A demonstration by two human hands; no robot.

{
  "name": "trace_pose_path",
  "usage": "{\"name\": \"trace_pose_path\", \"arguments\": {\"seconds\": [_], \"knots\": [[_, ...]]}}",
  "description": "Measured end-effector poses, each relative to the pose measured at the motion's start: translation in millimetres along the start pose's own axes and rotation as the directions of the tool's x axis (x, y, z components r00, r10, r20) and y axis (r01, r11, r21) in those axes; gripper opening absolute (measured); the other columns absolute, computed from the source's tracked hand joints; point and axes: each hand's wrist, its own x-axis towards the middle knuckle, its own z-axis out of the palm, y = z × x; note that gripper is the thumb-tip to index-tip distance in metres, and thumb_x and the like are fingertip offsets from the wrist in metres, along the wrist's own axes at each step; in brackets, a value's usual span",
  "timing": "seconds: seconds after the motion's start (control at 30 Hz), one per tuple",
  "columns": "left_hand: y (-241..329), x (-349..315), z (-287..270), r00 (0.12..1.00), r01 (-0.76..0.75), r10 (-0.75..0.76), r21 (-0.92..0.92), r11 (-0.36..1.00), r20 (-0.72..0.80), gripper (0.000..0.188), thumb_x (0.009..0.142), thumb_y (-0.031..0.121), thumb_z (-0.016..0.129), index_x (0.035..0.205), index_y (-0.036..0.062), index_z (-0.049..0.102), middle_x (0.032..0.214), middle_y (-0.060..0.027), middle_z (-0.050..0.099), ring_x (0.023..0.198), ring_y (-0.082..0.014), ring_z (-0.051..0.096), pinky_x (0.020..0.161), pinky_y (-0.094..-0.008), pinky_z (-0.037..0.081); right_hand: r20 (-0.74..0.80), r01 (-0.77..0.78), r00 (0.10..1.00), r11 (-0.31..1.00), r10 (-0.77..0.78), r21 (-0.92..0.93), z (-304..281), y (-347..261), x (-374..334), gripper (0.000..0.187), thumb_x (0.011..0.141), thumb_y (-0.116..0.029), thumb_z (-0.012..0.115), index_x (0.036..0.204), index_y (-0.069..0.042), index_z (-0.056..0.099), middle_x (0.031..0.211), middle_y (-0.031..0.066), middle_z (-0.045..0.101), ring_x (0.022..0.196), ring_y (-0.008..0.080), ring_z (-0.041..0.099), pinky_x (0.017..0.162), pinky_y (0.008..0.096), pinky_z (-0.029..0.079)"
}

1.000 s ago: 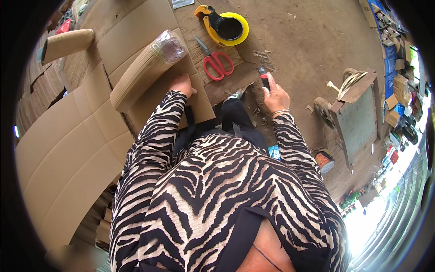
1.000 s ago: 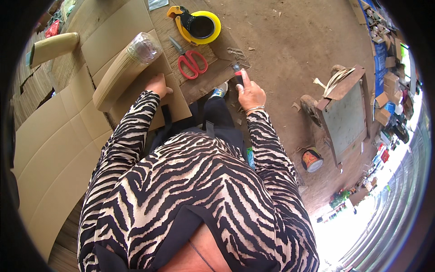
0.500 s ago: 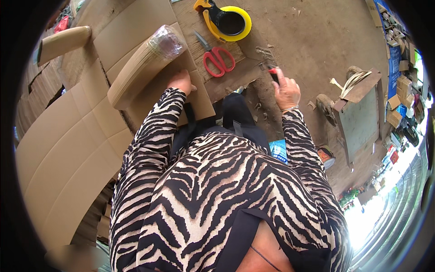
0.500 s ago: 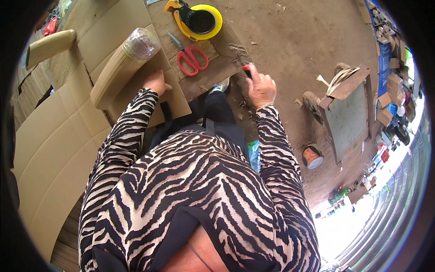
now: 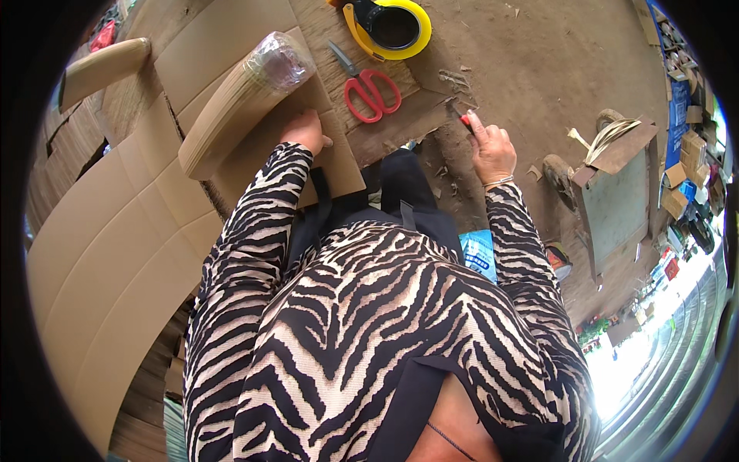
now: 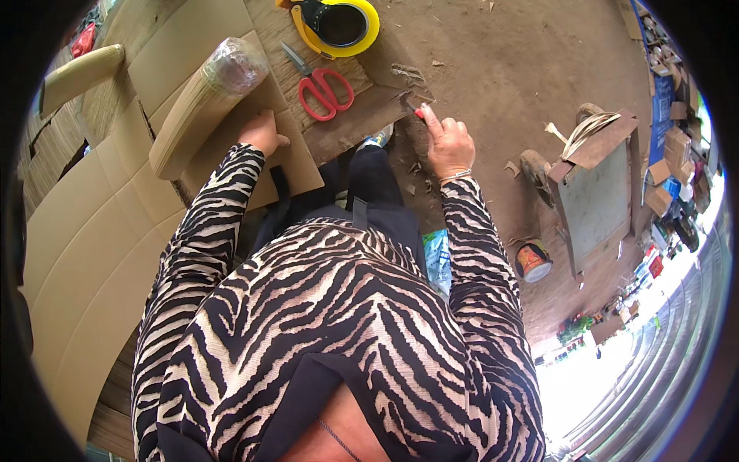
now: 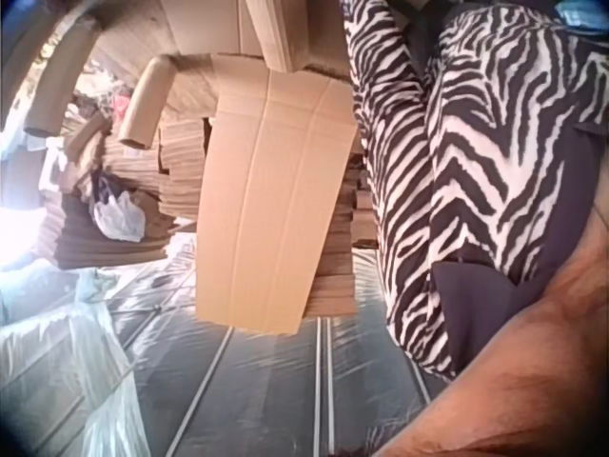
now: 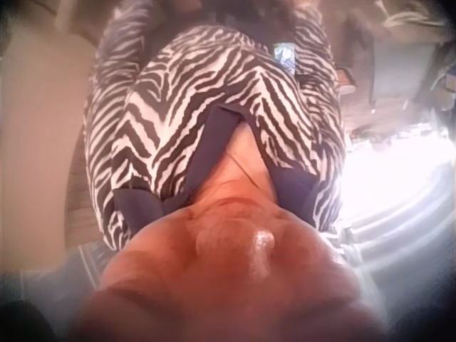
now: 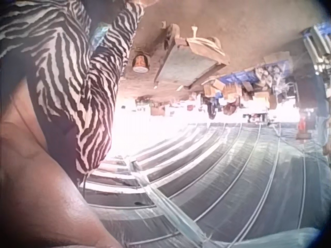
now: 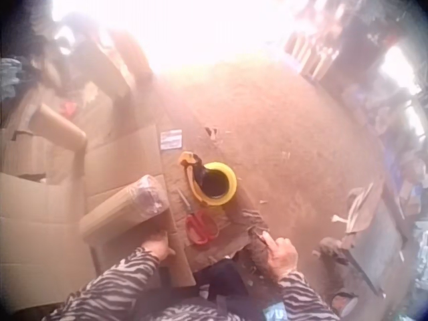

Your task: The person assembles a cardboard structure by cutting a large sheet with a utility knife, inserting cylindrical tubes into pre-cut holes, and securing the pieces with a tape dispenser. The work is performed on a wooden table in a cluttered workshop.

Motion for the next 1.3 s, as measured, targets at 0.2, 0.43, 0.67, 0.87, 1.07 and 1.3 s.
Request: {"name": "trace_pose_path", "arguments": {"seconds": [0.2,0.43,0.67,0.87,1.07,1.3], "knots": [[-1.3,2.6,2.7,1.000,0.008,-0.008,-0.005,1.000,0.000,0.068,0.071,0.031,0.085,0.120,-0.0045,0.053,0.120,-0.0282,0.061,0.115,-0.0395,0.058,0.097,-0.0445,0.048,-0.035,0.007,0.999,0.999,-0.008,-0.036,0.6,2.3,1.9,0.058,0.078,-0.023,0.075,0.133,-0.033,0.059,0.079,0.0012,0.051,0.074,0.0218,0.055,0.064,0.0360,0.050],[-0.4,0.5,0.8,1.000,0.000,0.000,0.017,1.000,0.006,0.069,0.071,0.032,0.085,0.120,-0.0043,0.053,0.119,-0.0280,0.061,0.115,-0.0398,0.059,0.097,-0.0445,0.048,-0.089,-0.048,0.995,0.997,0.054,0.065,0.7,-5.8,1.7,0.060,0.075,-0.018,0.077,0.132,-0.027,0.060,0.083,0.0019,0.055,0.078,0.0224,0.058,0.068,0.0355,0.051],[-1.9,2.6,3.4,1.000,0.007,-0.007,0.003,1.000,-0.015,0.069,0.072,0.032,0.085,0.120,-0.0045,0.052,0.118,-0.0281,0.061,0.114,-0.0404,0.058,0.097,-0.0450,0.048,-0.092,0.042,0.995,0.987,-0.028,0.154,4.9,-21.0,20.4,0.040,0.072,-0.022,0.077,0.109,-0.020,0.064,0.084,0.0019,0.056,0.081,0.0233,0.059,0.068,0.0382,0.050],[1.2,-1.1,-0.6,1.000,0.012,-0.012,0.014,1.000,-0.003,0.068,0.072,0.032,0.085,0.119,-0.0044,0.052,0.118,-0.0281,0.061,0.114,-0.0401,0.058,0.097,-0.0453,0.048,-0.021,-0.081,0.996,0.996,0.082,0.021,4.8,-9.7,12.9,0.039,0.072,-0.020,0.077,0.108,-0.022,0.063,0.085,0.0016,0.056,0.082,0.0242,0.059,0.069,0.0389,0.051],[-1.7,1.6,0.7,1.000,-0.019,0.019,0.011,1.000,-0.003,0.068,0.071,0.031,0.085,0.119,-0.0045,0.052,0.116,-0.0285,0.061,0.113,-0.0413,0.059,0.096,-0.0457,0.048,-0.154,-0.240,0.959,0.971,0.240,0.018,2.7,-1.1,5.1,0.038,0.074,-0.022,0.077,0.111,-0.022,0.065,0.086,0.0026,0.056,0.082,0.0251,0.059,0.068,0.0400,0.052],[-4.0,4.4,6.1,1.000,-0.008,0.008,-0.011,1.000,-0.028,0.069,0.071,0.030,0.086,0.119,-0.0046,0.052,0.116,-0.0279,0.061,0.113,-0.0413,0.059,0.096,-0.0458,0.048,-0.063,-0.213,0.974,0.976,0.216,0.048,7.8,-2.2,-4.2,0.040,0.073,-0.023,0.078,0.112,-0.023,0.065,0.087,0.0022,0.058,0.084,0.0251,0.061,0.071,0.0395,0.052]]}}
